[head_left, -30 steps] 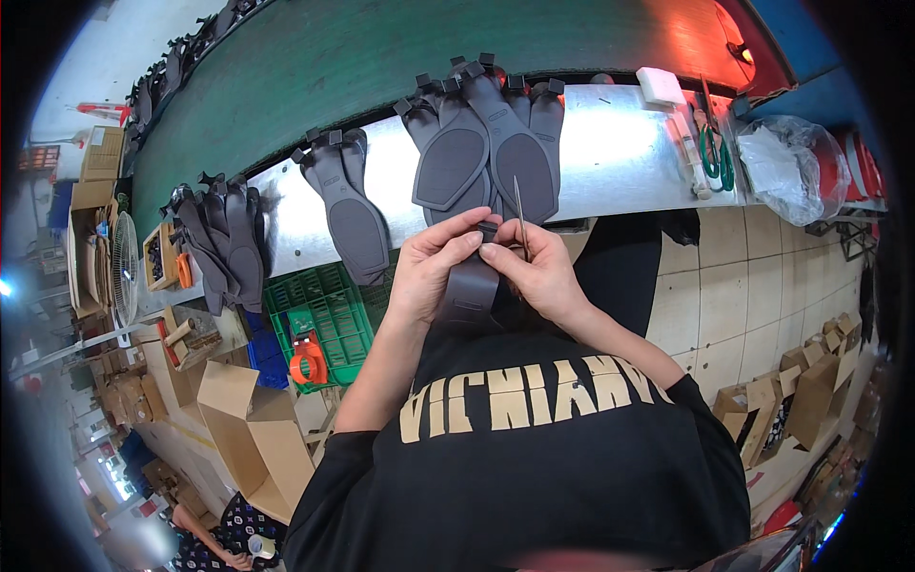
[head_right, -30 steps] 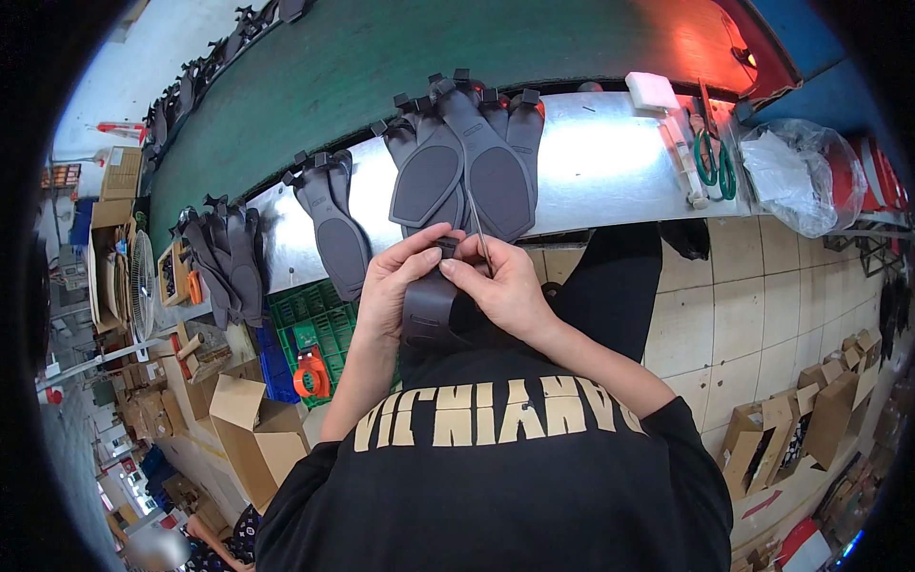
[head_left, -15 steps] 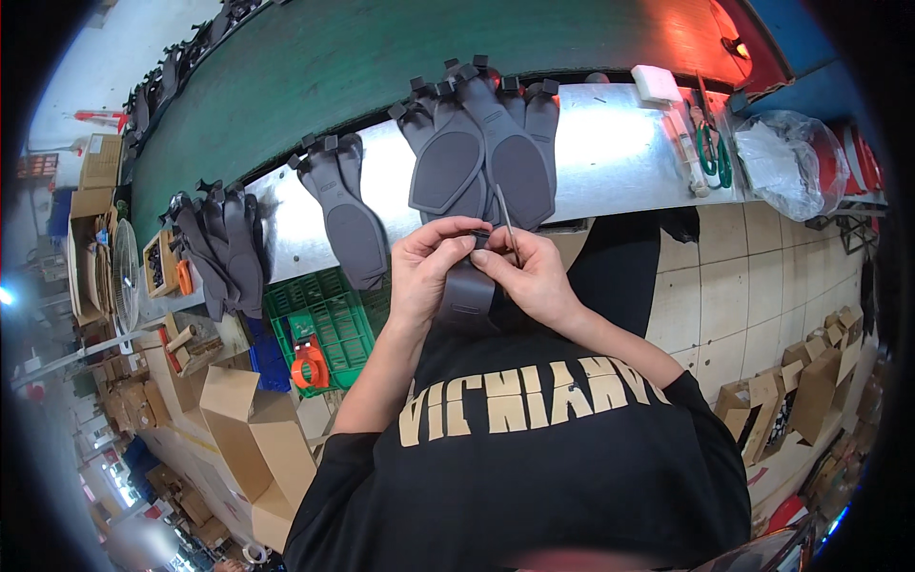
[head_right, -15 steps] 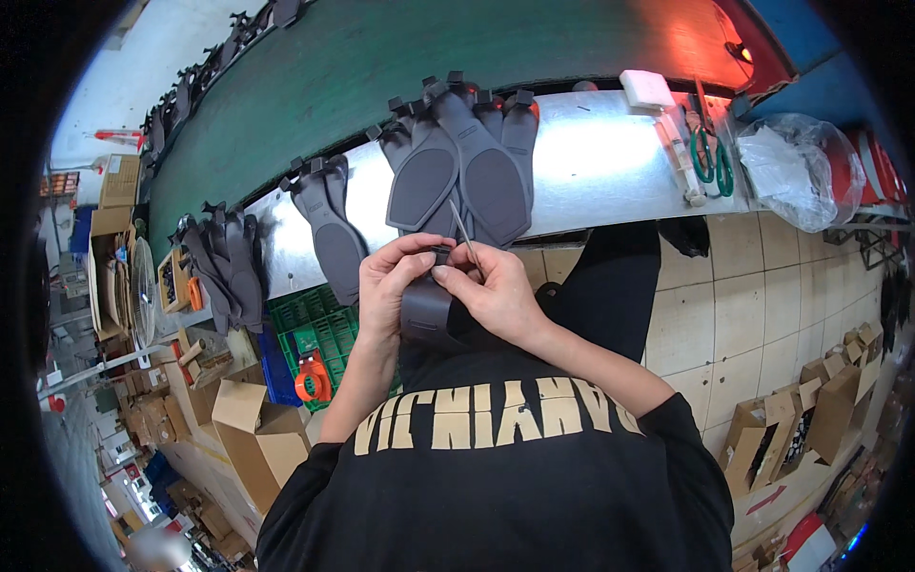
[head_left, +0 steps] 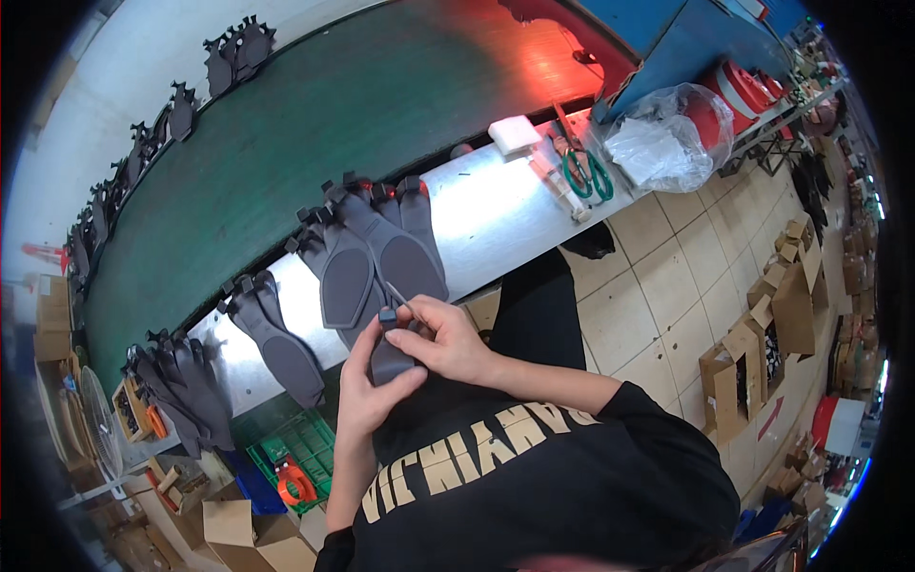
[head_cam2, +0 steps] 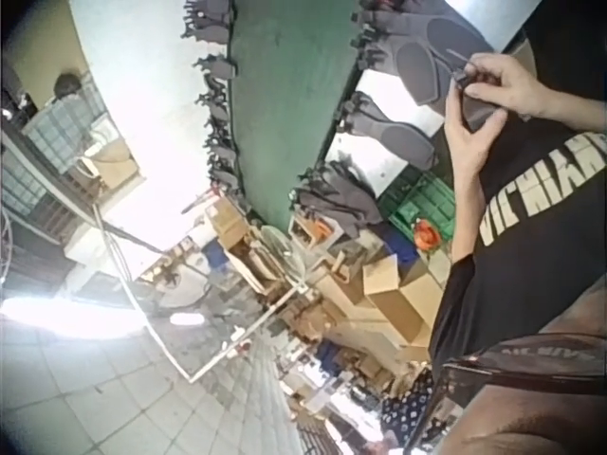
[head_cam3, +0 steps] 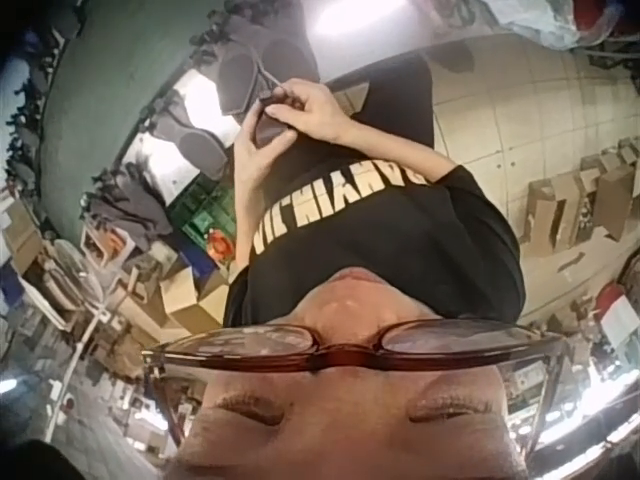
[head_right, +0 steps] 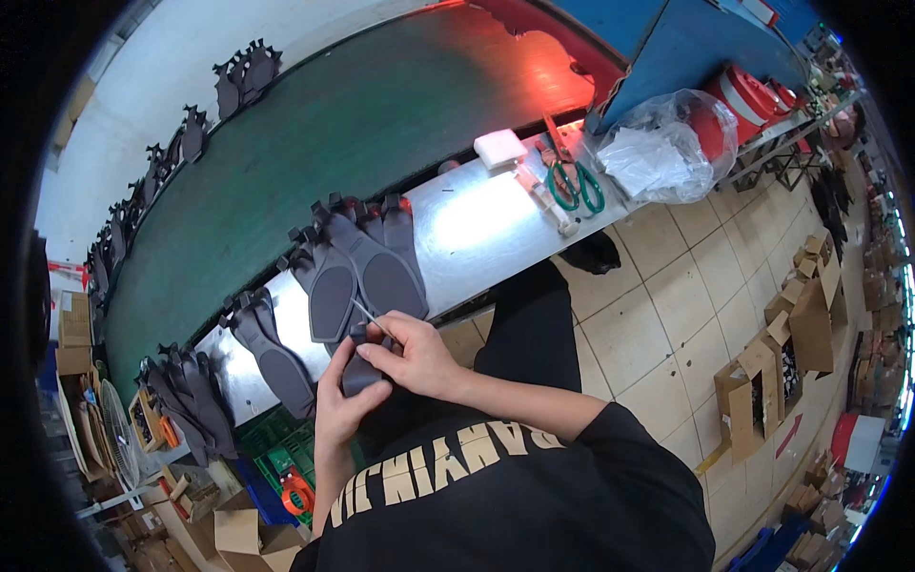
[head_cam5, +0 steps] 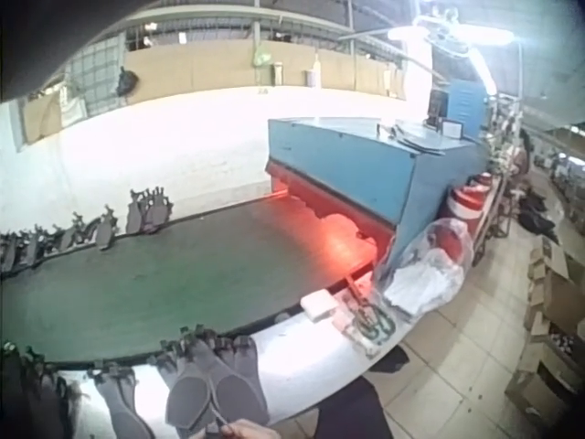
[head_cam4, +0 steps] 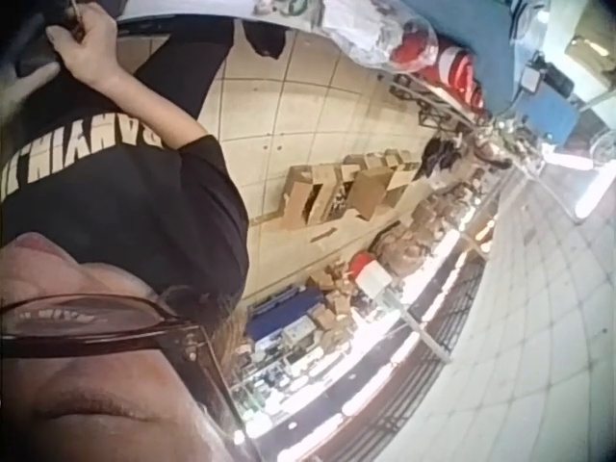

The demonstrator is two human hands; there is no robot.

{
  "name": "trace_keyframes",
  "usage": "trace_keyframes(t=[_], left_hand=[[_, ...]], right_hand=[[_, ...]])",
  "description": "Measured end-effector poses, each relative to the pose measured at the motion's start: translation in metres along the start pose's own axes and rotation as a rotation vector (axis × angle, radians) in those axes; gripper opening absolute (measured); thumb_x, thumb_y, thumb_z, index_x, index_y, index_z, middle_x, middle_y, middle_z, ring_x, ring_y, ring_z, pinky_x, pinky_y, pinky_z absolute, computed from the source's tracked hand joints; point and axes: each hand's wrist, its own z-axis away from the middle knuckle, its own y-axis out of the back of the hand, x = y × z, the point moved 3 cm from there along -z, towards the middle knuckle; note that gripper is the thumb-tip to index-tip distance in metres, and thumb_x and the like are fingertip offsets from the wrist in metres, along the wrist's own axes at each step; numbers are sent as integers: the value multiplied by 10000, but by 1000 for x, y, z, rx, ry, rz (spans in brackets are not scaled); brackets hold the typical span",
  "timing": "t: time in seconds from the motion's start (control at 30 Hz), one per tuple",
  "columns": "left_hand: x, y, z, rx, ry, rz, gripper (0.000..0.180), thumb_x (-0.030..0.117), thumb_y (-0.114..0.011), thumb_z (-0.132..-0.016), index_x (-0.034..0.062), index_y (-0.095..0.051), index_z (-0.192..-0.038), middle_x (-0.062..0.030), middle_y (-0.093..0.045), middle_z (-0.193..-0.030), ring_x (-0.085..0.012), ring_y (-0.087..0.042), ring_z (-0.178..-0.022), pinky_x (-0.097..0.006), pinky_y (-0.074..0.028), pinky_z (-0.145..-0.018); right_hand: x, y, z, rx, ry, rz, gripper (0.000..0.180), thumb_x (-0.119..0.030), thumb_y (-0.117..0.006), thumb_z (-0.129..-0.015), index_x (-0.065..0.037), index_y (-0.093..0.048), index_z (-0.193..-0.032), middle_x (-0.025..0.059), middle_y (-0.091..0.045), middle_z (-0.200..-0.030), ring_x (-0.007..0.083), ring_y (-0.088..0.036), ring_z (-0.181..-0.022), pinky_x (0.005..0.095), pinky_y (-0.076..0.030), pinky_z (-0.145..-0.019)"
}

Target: Trimming excess material from shoe insoles using a small blade.

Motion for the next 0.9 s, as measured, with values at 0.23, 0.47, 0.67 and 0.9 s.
trace_keyframes(t=[0.23,0.47,0.67,0.9], left_hand=[[26,8,-9,65,-79,-226,550,176,-853,-681,-26,-631,-1142,-31,-581,-996,-117,-557,-898,-254,-447,-800],[23,-1,-9,-27,4,-265,482,248,-841,-684,-24,-633,-1024,-59,-610,-937,-128,-588,-870,-264,-460,-777],[22,-15,-6,-42,-162,-369,493,237,-818,-672,-36,-631,-1036,-90,-650,-939,-163,-619,-879,-294,-477,-807],[42,4,-14,178,-239,-271,557,174,-808,-685,-22,-583,-1154,-53,-615,-987,-138,-584,-895,-262,-469,-804]], right_hand=[[-16,23,-2,-26,-9,33,366,-100,-591,-932,-60,-530,-1291,5,-533,-822,55,-501,-682,203,-419,-628],[-24,17,3,-128,-13,-19,428,-33,-616,-908,-46,-560,-1332,-36,-473,-902,9,-436,-695,165,-369,-619],[-23,13,-3,-98,191,121,202,-41,-632,-903,-1,-688,-1093,-4,-547,-827,68,-580,-748,224,-466,-643],[-33,92,-67,206,172,425,276,-114,-506,-952,-35,-667,-1162,88,-621,-901,179,-592,-768,299,-476,-727]])
